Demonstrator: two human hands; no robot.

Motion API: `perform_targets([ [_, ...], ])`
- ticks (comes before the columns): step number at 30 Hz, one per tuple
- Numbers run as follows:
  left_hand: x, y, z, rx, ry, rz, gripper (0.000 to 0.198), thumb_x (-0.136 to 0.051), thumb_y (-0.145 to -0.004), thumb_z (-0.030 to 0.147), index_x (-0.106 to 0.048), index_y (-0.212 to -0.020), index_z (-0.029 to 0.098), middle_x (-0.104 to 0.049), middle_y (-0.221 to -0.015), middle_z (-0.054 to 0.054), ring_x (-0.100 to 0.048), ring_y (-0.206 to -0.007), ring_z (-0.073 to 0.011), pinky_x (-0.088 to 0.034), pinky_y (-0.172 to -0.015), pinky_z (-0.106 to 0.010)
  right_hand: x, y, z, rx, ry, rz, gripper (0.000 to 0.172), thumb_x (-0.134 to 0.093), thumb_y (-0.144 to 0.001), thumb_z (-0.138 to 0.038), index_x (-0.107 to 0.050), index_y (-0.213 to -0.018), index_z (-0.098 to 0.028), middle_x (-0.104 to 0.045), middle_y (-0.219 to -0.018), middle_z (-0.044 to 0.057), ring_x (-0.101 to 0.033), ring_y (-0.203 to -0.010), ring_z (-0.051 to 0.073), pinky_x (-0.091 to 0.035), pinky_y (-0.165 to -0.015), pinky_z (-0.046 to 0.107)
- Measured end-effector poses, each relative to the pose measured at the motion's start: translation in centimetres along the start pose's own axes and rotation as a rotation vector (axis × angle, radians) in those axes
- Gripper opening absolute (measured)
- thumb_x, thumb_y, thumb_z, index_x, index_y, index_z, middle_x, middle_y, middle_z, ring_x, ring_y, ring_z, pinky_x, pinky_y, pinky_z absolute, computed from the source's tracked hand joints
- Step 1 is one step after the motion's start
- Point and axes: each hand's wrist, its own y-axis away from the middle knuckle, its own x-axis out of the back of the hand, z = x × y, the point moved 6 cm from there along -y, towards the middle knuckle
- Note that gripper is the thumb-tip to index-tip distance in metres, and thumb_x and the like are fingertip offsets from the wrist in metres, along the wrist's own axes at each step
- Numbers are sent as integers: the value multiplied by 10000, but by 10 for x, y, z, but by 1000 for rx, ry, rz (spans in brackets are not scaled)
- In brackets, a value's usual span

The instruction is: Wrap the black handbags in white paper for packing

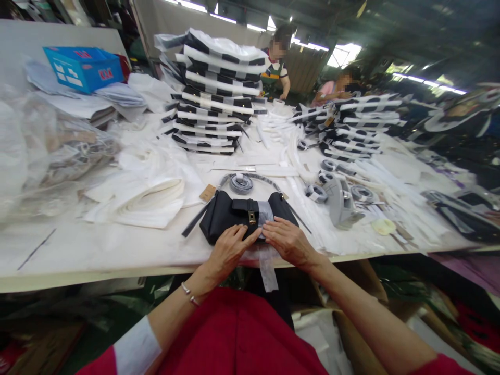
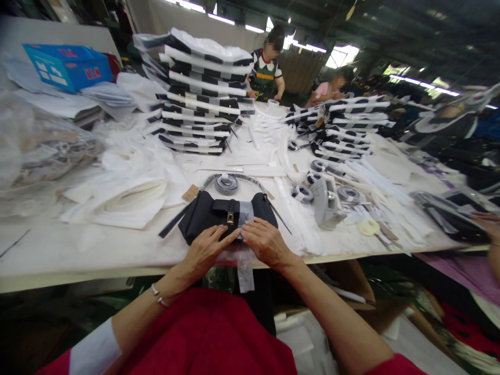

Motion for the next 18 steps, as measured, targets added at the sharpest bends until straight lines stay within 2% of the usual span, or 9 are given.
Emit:
perform_targets([
  [6, 1, -1, 2, -8, -27, -24, 562, -503, -921, 97, -423, -1446, 282, -570, -1240, -99, -561, -1116, -221, -480, -956, -365, -2, 10, -9, 31, 42, 8, 368, -496, -948, -124, -634, -1273, -229, -692, -1242, 86, -616, -1210, 215, -456, -1102, 455],
  [11, -3, 2, 1, -10, -61, 36, 607, -509, -903, 95, -395, -1471, 276, -603, -1239, -100, -583, -1117, -235, -492, -950, -375, -1, 3, -5, -9, 23, 68, 304, -493, -959, -129, -673, -1180, -235, -740, -1128, 69, -674, -1098, 198, -518, -1004, 403],
  [15, -5, 7, -2, -18, -105, 168, 647, -392, -901, 48, -303, -1523, 204, -637, -1231, -98, -606, -1102, -211, -490, -976, -359, 18, -18, 23, -185, -90, 158, 169, -555, -950, -217, -716, -985, -255, -766, -926, 31, -714, -871, 177, -569, -812, 308],
  [18, -6, 12, -5, -48, -149, 259, 628, -328, -909, 39, -304, -1524, 165, -651, -1246, -95, -597, -1144, -189, -473, -1014, -322, 43, -38, 59, -378, -105, 254, 148, -577, -928, -269, -720, -888, -266, -753, -879, 28, -695, -846, 199, -562, -789, 323],
])
